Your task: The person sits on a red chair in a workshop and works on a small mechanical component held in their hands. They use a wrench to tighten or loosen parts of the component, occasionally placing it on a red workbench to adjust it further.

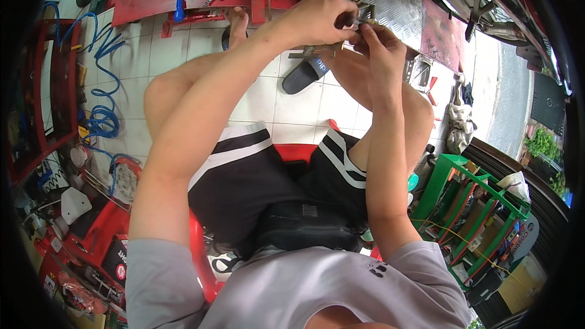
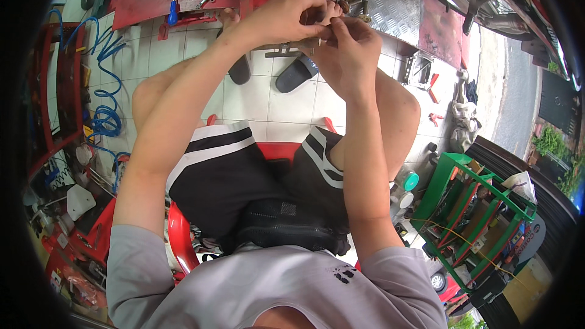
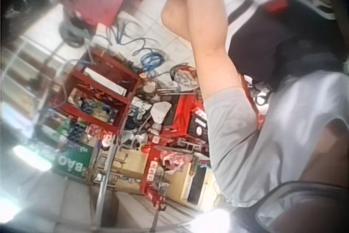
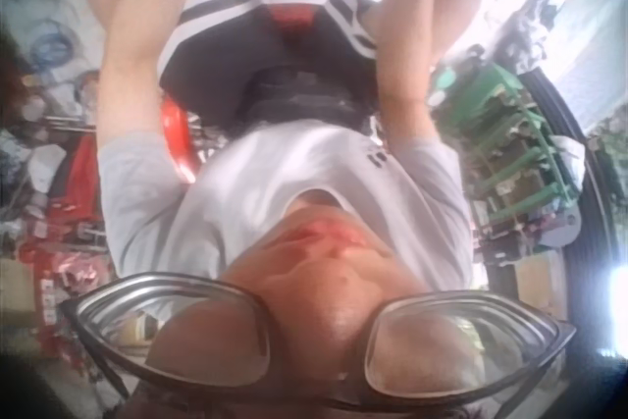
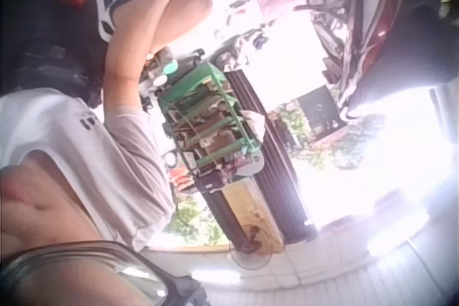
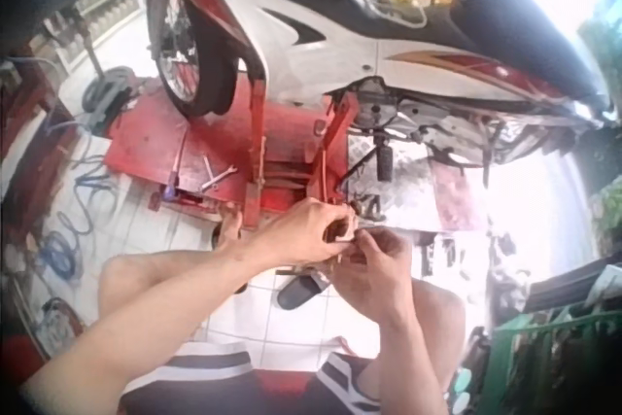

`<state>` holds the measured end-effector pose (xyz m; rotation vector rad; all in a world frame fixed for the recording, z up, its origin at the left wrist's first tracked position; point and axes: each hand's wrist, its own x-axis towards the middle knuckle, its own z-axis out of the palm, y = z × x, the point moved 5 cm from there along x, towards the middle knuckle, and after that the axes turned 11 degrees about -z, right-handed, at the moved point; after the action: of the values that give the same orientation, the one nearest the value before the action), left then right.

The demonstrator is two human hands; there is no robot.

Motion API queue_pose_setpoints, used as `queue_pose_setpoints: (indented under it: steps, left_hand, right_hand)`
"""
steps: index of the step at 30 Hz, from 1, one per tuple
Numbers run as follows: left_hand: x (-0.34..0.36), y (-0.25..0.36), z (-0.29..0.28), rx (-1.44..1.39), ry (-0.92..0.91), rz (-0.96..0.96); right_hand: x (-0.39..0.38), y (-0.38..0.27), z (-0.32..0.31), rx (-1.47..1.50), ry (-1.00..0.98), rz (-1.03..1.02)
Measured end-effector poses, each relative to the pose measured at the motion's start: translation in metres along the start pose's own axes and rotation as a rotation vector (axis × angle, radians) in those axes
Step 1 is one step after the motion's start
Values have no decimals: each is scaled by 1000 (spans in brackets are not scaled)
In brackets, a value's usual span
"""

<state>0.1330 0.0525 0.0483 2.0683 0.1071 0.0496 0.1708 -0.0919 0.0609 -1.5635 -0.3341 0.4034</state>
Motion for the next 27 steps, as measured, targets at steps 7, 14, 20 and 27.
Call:
queue_pose_setpoints:
  steps: [7,14,20,27]
  left_hand:
    - [-14,-10,8,203,-131,20]
    - [-12,-19,1,369,-386,-287]
    - [-12,-8,-12,610,-514,-372]
    - [-14,-23,-7,507,-422,-404]
  right_hand:
    - [56,2,-43,-399,-340,25]
    - [143,81,-74,-616,-662,411]
    - [185,176,-109,-666,-425,587]
    - [199,289,-83,356,-72,715]
